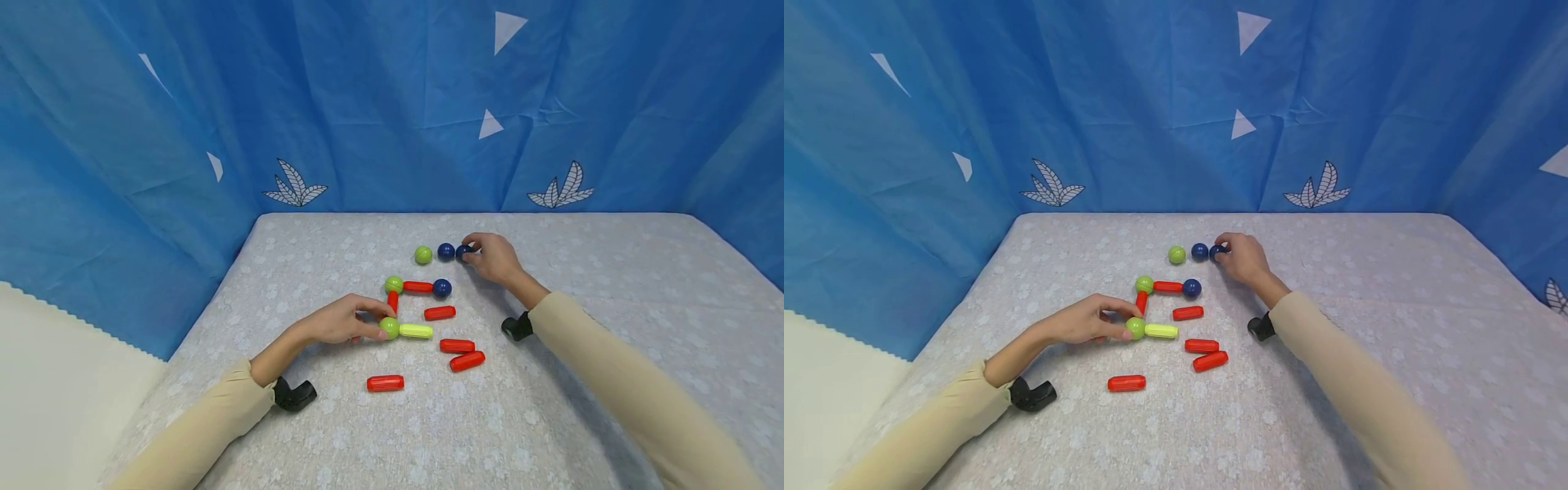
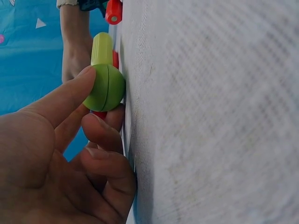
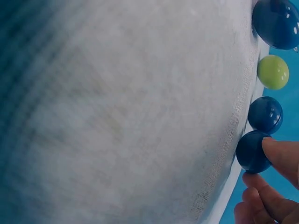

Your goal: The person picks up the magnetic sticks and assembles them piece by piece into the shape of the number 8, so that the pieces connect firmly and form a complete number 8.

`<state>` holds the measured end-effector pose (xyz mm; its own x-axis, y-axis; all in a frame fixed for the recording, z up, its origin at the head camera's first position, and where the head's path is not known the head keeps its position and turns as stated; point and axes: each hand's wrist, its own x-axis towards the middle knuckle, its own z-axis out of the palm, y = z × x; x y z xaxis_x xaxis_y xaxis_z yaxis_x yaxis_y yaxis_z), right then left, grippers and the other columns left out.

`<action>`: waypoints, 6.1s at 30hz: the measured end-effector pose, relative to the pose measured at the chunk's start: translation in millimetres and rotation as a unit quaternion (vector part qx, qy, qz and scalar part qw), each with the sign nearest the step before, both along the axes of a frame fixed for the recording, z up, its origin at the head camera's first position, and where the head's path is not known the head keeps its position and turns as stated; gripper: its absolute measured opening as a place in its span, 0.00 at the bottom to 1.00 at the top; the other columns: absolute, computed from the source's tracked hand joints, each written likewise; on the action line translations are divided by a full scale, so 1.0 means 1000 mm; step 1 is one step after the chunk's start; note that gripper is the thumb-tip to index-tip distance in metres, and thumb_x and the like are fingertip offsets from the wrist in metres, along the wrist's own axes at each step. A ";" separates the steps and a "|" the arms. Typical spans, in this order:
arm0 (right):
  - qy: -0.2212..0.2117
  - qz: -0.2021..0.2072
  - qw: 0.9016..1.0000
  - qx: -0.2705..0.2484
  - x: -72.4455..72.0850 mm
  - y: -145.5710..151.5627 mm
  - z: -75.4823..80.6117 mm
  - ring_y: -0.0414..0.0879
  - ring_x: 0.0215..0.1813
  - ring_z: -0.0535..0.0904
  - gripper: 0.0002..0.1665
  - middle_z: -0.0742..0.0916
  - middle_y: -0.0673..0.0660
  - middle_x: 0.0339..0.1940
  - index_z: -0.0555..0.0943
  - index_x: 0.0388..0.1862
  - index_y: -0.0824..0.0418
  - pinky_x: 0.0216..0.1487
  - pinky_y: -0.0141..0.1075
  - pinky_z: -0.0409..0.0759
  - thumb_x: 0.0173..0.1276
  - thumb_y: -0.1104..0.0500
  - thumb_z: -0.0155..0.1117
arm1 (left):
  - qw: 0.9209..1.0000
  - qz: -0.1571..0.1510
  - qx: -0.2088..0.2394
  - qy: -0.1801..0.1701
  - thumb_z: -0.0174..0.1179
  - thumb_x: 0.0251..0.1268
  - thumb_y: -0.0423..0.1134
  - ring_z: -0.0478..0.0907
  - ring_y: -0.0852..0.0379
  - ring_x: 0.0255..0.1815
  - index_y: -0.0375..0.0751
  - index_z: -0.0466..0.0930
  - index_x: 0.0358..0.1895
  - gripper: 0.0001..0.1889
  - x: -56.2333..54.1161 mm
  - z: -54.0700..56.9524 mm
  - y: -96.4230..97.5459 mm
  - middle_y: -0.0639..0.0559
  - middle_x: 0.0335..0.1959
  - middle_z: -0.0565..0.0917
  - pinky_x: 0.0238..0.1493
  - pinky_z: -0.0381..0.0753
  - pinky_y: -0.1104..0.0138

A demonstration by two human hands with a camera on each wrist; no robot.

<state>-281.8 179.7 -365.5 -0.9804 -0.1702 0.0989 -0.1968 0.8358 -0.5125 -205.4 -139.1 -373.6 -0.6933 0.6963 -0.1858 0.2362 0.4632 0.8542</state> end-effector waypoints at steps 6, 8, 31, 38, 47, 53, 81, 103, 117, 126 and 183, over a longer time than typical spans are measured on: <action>0.006 -0.009 1.000 -0.002 0.002 0.002 -0.001 0.61 0.51 0.78 0.18 0.83 0.69 0.51 0.80 0.58 0.66 0.52 0.54 0.74 0.70 0.63 0.64 | 1.000 -0.001 -0.001 0.003 0.66 0.67 0.40 0.71 0.56 0.24 0.43 0.81 0.58 0.18 0.000 0.000 0.000 0.48 0.51 0.80 0.27 0.73 0.66; 0.008 -0.011 1.000 -0.006 0.003 0.003 -0.001 0.61 0.50 0.78 0.18 0.83 0.69 0.51 0.80 0.57 0.66 0.51 0.54 0.74 0.70 0.63 0.64 | 1.000 -0.001 0.000 0.004 0.66 0.66 0.41 0.71 0.56 0.25 0.43 0.80 0.58 0.18 0.000 0.000 0.001 0.48 0.51 0.80 0.27 0.73 0.65; 0.079 0.125 0.983 -0.105 0.108 -0.010 0.009 0.48 0.40 0.76 0.15 0.87 0.54 0.41 0.85 0.50 0.64 0.40 0.42 0.75 0.64 0.64 0.71 | 1.000 -0.005 0.007 0.004 0.65 0.67 0.40 0.71 0.56 0.24 0.42 0.80 0.59 0.18 0.001 0.001 -0.001 0.48 0.52 0.80 0.27 0.73 0.66; 0.033 0.159 0.982 -0.096 0.128 -0.015 0.008 0.44 0.39 0.76 0.14 0.87 0.48 0.41 0.86 0.49 0.59 0.40 0.39 0.77 0.64 0.62 0.72 | 1.000 -0.003 0.012 0.003 0.65 0.67 0.40 0.73 0.55 0.26 0.42 0.80 0.58 0.18 0.001 -0.001 -0.002 0.47 0.51 0.80 0.29 0.75 0.64; 0.000 0.181 0.979 -0.091 0.132 -0.019 0.003 0.42 0.37 0.76 0.16 0.86 0.47 0.41 0.86 0.53 0.58 0.39 0.37 0.77 0.66 0.61 0.70 | 1.000 -0.004 0.014 0.006 0.65 0.67 0.40 0.74 0.54 0.28 0.41 0.80 0.59 0.18 0.001 0.000 -0.001 0.47 0.51 0.80 0.29 0.76 0.64; -0.009 0.180 0.980 -0.084 0.131 -0.019 0.002 0.42 0.37 0.76 0.17 0.86 0.46 0.41 0.85 0.54 0.58 0.39 0.37 0.77 0.66 0.61 0.70 | 1.000 -0.005 0.011 0.003 0.65 0.67 0.40 0.72 0.55 0.24 0.42 0.80 0.59 0.19 0.001 0.001 0.001 0.48 0.49 0.80 0.27 0.73 0.65; -0.028 0.189 0.980 -0.063 0.130 -0.018 -0.001 0.42 0.40 0.78 0.14 0.86 0.48 0.43 0.86 0.51 0.57 0.43 0.39 0.78 0.66 0.62 0.69 | 1.000 0.000 0.012 -0.003 0.65 0.67 0.39 0.73 0.56 0.25 0.41 0.80 0.59 0.18 0.000 -0.001 0.001 0.47 0.50 0.79 0.28 0.74 0.65; 0.011 0.178 0.982 -0.064 0.109 -0.026 0.004 0.46 0.42 0.77 0.13 0.87 0.52 0.45 0.86 0.50 0.62 0.44 0.41 0.77 0.67 0.63 0.67 | 1.000 0.007 0.019 -0.009 0.66 0.67 0.38 0.74 0.55 0.28 0.42 0.80 0.58 0.18 0.000 -0.003 -0.001 0.47 0.49 0.80 0.30 0.77 0.64; -0.020 0.146 0.989 -0.021 0.104 -0.022 0.000 0.43 0.29 0.74 0.10 0.83 0.49 0.29 0.85 0.45 0.63 0.33 0.37 0.74 0.65 0.65 0.69 | 1.000 0.009 0.021 -0.017 0.66 0.66 0.38 0.73 0.55 0.25 0.42 0.80 0.58 0.18 0.003 -0.003 0.000 0.47 0.48 0.79 0.28 0.74 0.65; -0.024 0.138 0.990 -0.009 0.103 -0.022 0.002 0.43 0.30 0.75 0.13 0.84 0.49 0.30 0.84 0.48 0.63 0.33 0.37 0.75 0.65 0.64 0.69 | 1.000 0.012 0.016 -0.017 0.66 0.67 0.38 0.73 0.55 0.25 0.42 0.80 0.59 0.18 0.002 -0.003 -0.001 0.47 0.49 0.79 0.28 0.74 0.65; -0.076 0.151 0.983 -0.069 0.097 -0.017 -0.001 0.44 0.26 0.71 0.18 0.79 0.51 0.26 0.82 0.58 0.64 0.25 0.33 0.66 0.70 0.62 0.63 | 1.000 0.005 0.018 -0.006 0.65 0.67 0.39 0.74 0.55 0.27 0.41 0.80 0.60 0.19 0.000 -0.003 -0.002 0.48 0.49 0.80 0.29 0.75 0.64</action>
